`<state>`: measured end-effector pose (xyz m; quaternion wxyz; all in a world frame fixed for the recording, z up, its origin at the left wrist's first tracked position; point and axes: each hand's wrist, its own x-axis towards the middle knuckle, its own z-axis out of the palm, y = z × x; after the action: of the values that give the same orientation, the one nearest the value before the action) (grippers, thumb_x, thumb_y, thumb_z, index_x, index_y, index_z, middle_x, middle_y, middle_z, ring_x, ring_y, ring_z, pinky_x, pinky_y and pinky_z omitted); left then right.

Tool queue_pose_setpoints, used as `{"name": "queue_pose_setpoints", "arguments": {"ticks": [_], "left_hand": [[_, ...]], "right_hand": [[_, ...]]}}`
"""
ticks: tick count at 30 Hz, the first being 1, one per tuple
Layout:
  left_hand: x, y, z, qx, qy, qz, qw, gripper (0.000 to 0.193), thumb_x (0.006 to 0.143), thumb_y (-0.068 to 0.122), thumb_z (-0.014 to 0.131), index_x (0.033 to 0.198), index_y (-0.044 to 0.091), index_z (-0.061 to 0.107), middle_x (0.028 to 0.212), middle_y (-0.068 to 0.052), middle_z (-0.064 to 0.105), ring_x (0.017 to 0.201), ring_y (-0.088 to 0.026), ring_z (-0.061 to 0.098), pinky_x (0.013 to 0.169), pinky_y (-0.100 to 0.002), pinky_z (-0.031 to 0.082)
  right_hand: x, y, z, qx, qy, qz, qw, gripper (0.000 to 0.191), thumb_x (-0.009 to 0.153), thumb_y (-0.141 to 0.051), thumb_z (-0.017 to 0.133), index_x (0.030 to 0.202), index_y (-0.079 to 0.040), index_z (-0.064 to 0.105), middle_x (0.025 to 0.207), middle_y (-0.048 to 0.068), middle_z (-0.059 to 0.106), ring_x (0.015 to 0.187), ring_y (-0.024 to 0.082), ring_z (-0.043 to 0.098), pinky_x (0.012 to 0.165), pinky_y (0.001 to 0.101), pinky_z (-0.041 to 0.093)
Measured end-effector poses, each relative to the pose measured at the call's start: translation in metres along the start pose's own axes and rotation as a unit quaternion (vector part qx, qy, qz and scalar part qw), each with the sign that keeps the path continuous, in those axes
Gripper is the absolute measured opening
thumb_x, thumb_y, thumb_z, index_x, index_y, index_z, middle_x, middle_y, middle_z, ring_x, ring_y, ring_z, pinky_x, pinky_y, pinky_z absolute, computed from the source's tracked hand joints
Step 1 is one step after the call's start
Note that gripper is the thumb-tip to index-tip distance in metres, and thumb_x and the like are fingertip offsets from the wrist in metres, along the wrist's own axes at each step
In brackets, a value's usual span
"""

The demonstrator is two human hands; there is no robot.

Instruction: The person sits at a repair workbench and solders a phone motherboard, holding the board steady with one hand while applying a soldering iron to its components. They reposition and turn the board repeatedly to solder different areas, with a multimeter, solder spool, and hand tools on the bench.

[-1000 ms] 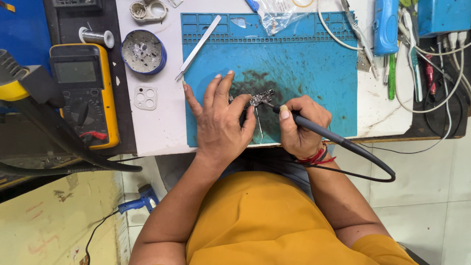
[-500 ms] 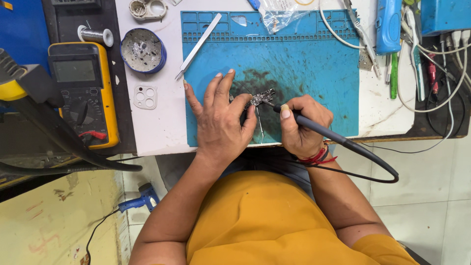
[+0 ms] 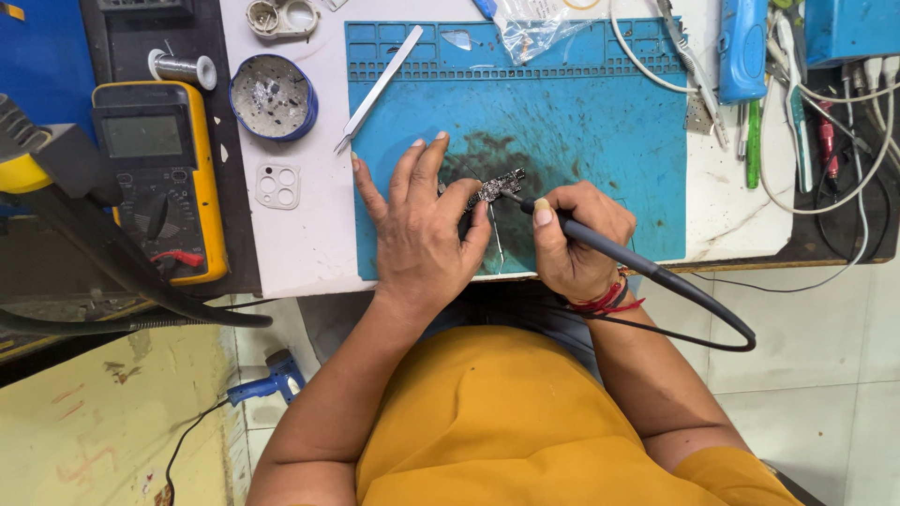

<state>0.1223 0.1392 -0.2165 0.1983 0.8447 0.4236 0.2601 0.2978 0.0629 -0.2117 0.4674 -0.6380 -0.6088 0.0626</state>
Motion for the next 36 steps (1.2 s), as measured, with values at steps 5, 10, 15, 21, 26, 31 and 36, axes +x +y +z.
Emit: {"name": "queue_pose_setpoints", "arguments": {"ticks": [5,10,15,21,26,31,36], "left_hand": [[-0.0001,-0.0002,0.0001,-0.001,-0.001,0.0,1.0,0.023,0.093,0.03,0.07,0.107,0.013,0.075,0.15,-0.018,0.053,0.144,-0.035,0.042,0.122,-0.069,-0.001],[-0.0003,-0.0003,0.0004,-0.001,-0.002,0.001,1.0,0.023,0.093,0.031,0.07,0.107,0.013,0.075,0.15,-0.018,0.052,0.144,-0.035,0.041,0.122,-0.069,-0.001],[-0.0005,-0.0005,0.0008,-0.004,0.0,-0.001,1.0,0.023,0.093,0.031,0.07,0.107,0.013,0.075,0.15,-0.018,0.052,0.144,-0.034,0.042,0.122,-0.069,-0.001],[-0.0006,-0.0011,0.0015,0.0,0.0,0.002,1.0,0.023,0.093,0.031,0.07,0.107,0.013,0.075,0.15,-0.018,0.052,0.144,-0.035,0.041,0.122,-0.069,-0.001],[-0.0005,-0.0017,0.002,-0.001,0.002,0.001,1.0,0.024,0.093,0.032,0.071,0.104,0.01,0.074,0.15,-0.018,0.053,0.145,-0.034,0.041,0.123,-0.068,-0.001],[-0.0003,-0.0023,0.0023,-0.008,0.007,-0.003,1.0,0.024,0.09,0.032,0.073,0.099,0.009,0.074,0.148,-0.018,0.055,0.144,-0.034,0.042,0.123,-0.067,-0.001],[-0.0002,-0.003,0.0022,-0.02,0.01,-0.005,1.0,0.024,0.089,0.031,0.075,0.098,0.009,0.073,0.148,-0.018,0.055,0.144,-0.034,0.043,0.124,-0.067,0.0]], "right_hand": [[0.0,0.0004,-0.0001,-0.009,-0.004,-0.001,1.0,0.014,0.1,-0.011,0.065,0.088,-0.005,0.061,0.071,0.008,0.056,0.06,0.024,0.055,0.059,0.0356,0.042],[0.0002,0.0002,0.0002,-0.005,-0.002,0.0,1.0,0.014,0.1,-0.011,0.065,0.089,-0.004,0.061,0.071,0.008,0.057,0.06,0.024,0.056,0.059,0.0356,0.042],[-0.0001,-0.0001,0.0002,-0.011,-0.004,-0.005,1.0,0.013,0.101,-0.011,0.065,0.09,-0.004,0.062,0.072,0.008,0.057,0.061,0.024,0.056,0.06,0.0358,0.043],[-0.0016,-0.0002,-0.0006,-0.003,0.003,-0.008,1.0,0.016,0.1,-0.01,0.066,0.087,-0.004,0.06,0.073,0.009,0.057,0.06,0.024,0.054,0.059,0.0357,0.04],[-0.0008,-0.0007,0.0,-0.006,0.002,-0.014,1.0,0.014,0.1,-0.009,0.066,0.088,-0.003,0.061,0.073,0.009,0.058,0.06,0.024,0.055,0.059,0.0357,0.041],[0.0004,-0.0021,0.0008,-0.01,-0.003,-0.018,1.0,0.013,0.1,-0.009,0.067,0.09,-0.004,0.062,0.073,0.009,0.058,0.06,0.025,0.055,0.059,0.0358,0.042],[0.0013,-0.0026,0.0002,-0.018,-0.011,-0.025,0.999,0.011,0.1,-0.008,0.068,0.092,-0.004,0.062,0.074,0.01,0.059,0.061,0.025,0.056,0.059,0.036,0.042]]}}
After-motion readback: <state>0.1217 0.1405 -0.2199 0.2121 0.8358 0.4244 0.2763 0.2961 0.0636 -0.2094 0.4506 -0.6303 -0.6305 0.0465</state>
